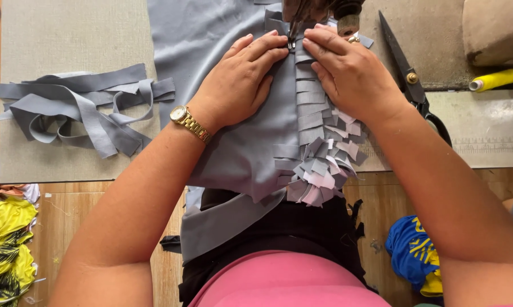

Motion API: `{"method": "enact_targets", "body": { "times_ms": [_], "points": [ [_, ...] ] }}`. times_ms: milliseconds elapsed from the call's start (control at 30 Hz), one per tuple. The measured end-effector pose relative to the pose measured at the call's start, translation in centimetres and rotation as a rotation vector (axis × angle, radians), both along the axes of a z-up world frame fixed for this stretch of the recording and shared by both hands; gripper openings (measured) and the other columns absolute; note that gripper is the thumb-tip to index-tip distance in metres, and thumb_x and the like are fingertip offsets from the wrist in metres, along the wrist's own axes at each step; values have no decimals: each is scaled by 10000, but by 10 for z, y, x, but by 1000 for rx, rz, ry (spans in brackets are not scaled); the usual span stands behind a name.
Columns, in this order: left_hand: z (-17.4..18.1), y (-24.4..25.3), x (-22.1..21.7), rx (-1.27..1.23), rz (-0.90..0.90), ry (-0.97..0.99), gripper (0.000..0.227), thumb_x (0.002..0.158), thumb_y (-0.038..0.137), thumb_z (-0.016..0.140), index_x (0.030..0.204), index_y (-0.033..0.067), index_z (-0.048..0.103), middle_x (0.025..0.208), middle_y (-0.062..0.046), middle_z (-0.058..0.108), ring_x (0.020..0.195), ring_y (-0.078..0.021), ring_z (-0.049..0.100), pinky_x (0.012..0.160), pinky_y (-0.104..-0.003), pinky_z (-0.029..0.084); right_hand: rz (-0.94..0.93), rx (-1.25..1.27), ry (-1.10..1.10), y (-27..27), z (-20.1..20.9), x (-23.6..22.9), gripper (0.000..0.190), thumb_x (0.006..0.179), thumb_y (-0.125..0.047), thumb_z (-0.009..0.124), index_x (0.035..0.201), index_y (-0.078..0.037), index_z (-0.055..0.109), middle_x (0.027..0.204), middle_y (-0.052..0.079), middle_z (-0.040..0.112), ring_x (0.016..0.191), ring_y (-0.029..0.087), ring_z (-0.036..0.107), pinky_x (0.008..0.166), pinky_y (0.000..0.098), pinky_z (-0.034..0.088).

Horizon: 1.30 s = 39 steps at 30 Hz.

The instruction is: Cutting fabric into small strips and sewing them onto a base fabric to create a textured pattern using a sewing machine.

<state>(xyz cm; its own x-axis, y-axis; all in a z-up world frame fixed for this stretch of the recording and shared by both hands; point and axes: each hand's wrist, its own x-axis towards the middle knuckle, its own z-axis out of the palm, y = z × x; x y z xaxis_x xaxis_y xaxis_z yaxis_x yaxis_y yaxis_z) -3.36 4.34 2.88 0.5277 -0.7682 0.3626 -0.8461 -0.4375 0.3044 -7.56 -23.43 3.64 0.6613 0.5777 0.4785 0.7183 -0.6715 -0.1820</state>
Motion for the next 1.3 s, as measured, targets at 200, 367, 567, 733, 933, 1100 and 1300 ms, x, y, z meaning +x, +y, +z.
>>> {"method": "enact_targets", "body": {
  "times_ms": [200, 367, 567, 733, 933, 1100, 1300],
  "points": [
    [0, -1, 9, -33, -14, -4, 458, 1060, 69, 565, 1514, 24, 607, 1620, -103, 547, 1551, -285, 474, 1299, -508, 292, -6, 1, 57, -5, -2, 3, 380, 1186, -11, 620, 1545, 114, 633, 1630, 236, 582, 1474, 454, 595, 1238, 539, 502],
    [3, -2, 10, -52, -24, -1, 409, 1076, 62, 552, 1476, 14, 618, 1597, -115, 572, 1533, -305, 501, 1284, -530, 321, -10, -14, 96, -6, 1, 2, 414, 1194, -51, 593, 1581, 94, 592, 1662, 230, 546, 1509, 441, 558, 1252, 540, 480],
    [-2, 0, 12, -59, -28, 7, 429, 1066, 58, 553, 1491, 34, 612, 1611, -94, 555, 1541, -294, 492, 1285, -528, 307, -8, 9, 113, -5, -1, 1, 411, 1205, -45, 575, 1594, 87, 580, 1668, 229, 536, 1522, 435, 545, 1270, 538, 463],
    [-10, -2, 12, -58, 38, 11, 480, 1018, 84, 599, 1496, 35, 616, 1636, -162, 516, 1579, -372, 397, 1329, -549, 238, -156, -46, 187, -9, 0, -2, 528, 1204, -222, 573, 1665, 22, 489, 1661, 268, 542, 1378, 544, 597, 1099, 640, 496],
    [6, 4, -6, 420, 581, 112, 995, 1080, 751, 416, 1767, 67, 193, 1833, -107, 49, 1672, -330, 3, 1243, -803, 40, -388, -109, 285, -9, 5, -2, 719, 1173, -426, 604, 1678, 65, 458, 1485, 401, 567, 1321, 576, 532, 1078, 620, 446],
    [12, 35, -24, 440, 596, 176, 956, 1088, 762, 365, 1727, 58, 265, 1809, -201, 105, 1662, -386, 83, 1234, -791, 133, -329, -129, 375, -10, 15, 2, 720, 1122, -334, 585, 1664, 110, 416, 1696, 352, 417, 1498, 525, 417, 1222, 534, 307],
    [61, 147, -91, -251, 496, -6, 472, 930, -172, 496, 1339, -74, 712, 1320, -271, 660, 1284, -425, 573, 1153, -523, 455, -453, -100, 378, -22, 68, -87, 659, 1034, -207, 716, 1613, 72, 566, 1671, 327, 508, 1544, 509, 415, 1205, 648, 325]
  ]
}}
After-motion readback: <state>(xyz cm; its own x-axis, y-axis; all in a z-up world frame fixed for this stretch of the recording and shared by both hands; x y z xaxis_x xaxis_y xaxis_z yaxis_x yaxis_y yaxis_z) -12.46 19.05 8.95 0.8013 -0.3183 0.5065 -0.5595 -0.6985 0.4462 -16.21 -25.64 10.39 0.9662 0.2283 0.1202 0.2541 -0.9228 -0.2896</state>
